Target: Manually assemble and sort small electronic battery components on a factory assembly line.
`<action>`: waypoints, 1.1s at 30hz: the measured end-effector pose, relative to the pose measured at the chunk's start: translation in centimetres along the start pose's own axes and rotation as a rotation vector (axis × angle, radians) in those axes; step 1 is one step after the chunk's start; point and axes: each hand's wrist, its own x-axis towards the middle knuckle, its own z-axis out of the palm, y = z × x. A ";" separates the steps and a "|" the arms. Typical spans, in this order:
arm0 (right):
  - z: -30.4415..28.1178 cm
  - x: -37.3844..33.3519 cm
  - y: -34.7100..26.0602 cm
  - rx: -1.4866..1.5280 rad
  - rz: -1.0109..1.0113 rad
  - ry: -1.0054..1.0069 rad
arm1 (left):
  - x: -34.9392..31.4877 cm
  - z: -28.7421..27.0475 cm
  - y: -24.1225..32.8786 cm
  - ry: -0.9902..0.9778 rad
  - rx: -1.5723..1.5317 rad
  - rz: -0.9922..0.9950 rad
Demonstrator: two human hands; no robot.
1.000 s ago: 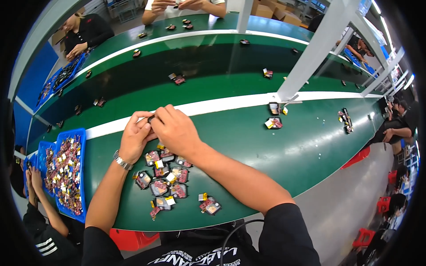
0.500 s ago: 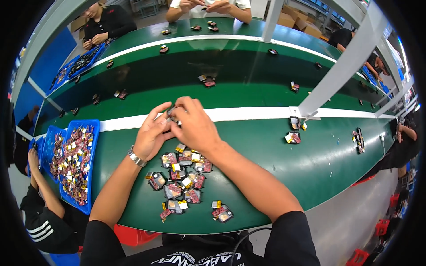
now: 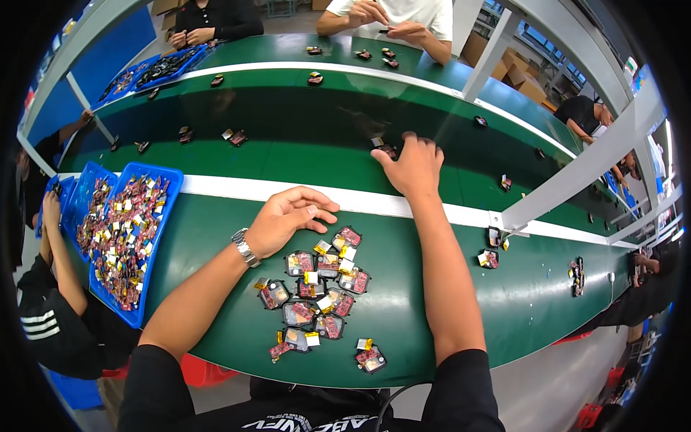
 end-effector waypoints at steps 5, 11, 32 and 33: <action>-0.1 0.7 0.2 0.145 0.080 -0.143 | 0.1 0.1 -0.1 0.012 -0.033 0.024; -5.4 -4.1 -3.1 0.687 -0.308 -0.226 | 0.0 -0.3 -0.3 0.131 -0.198 0.022; -5.0 -10.0 -7.8 0.532 -0.406 0.072 | -0.2 0.6 0.3 0.021 -0.004 -0.070; -4.9 -10.0 -7.7 0.558 -0.425 0.077 | -0.2 0.5 0.3 0.023 -0.004 -0.075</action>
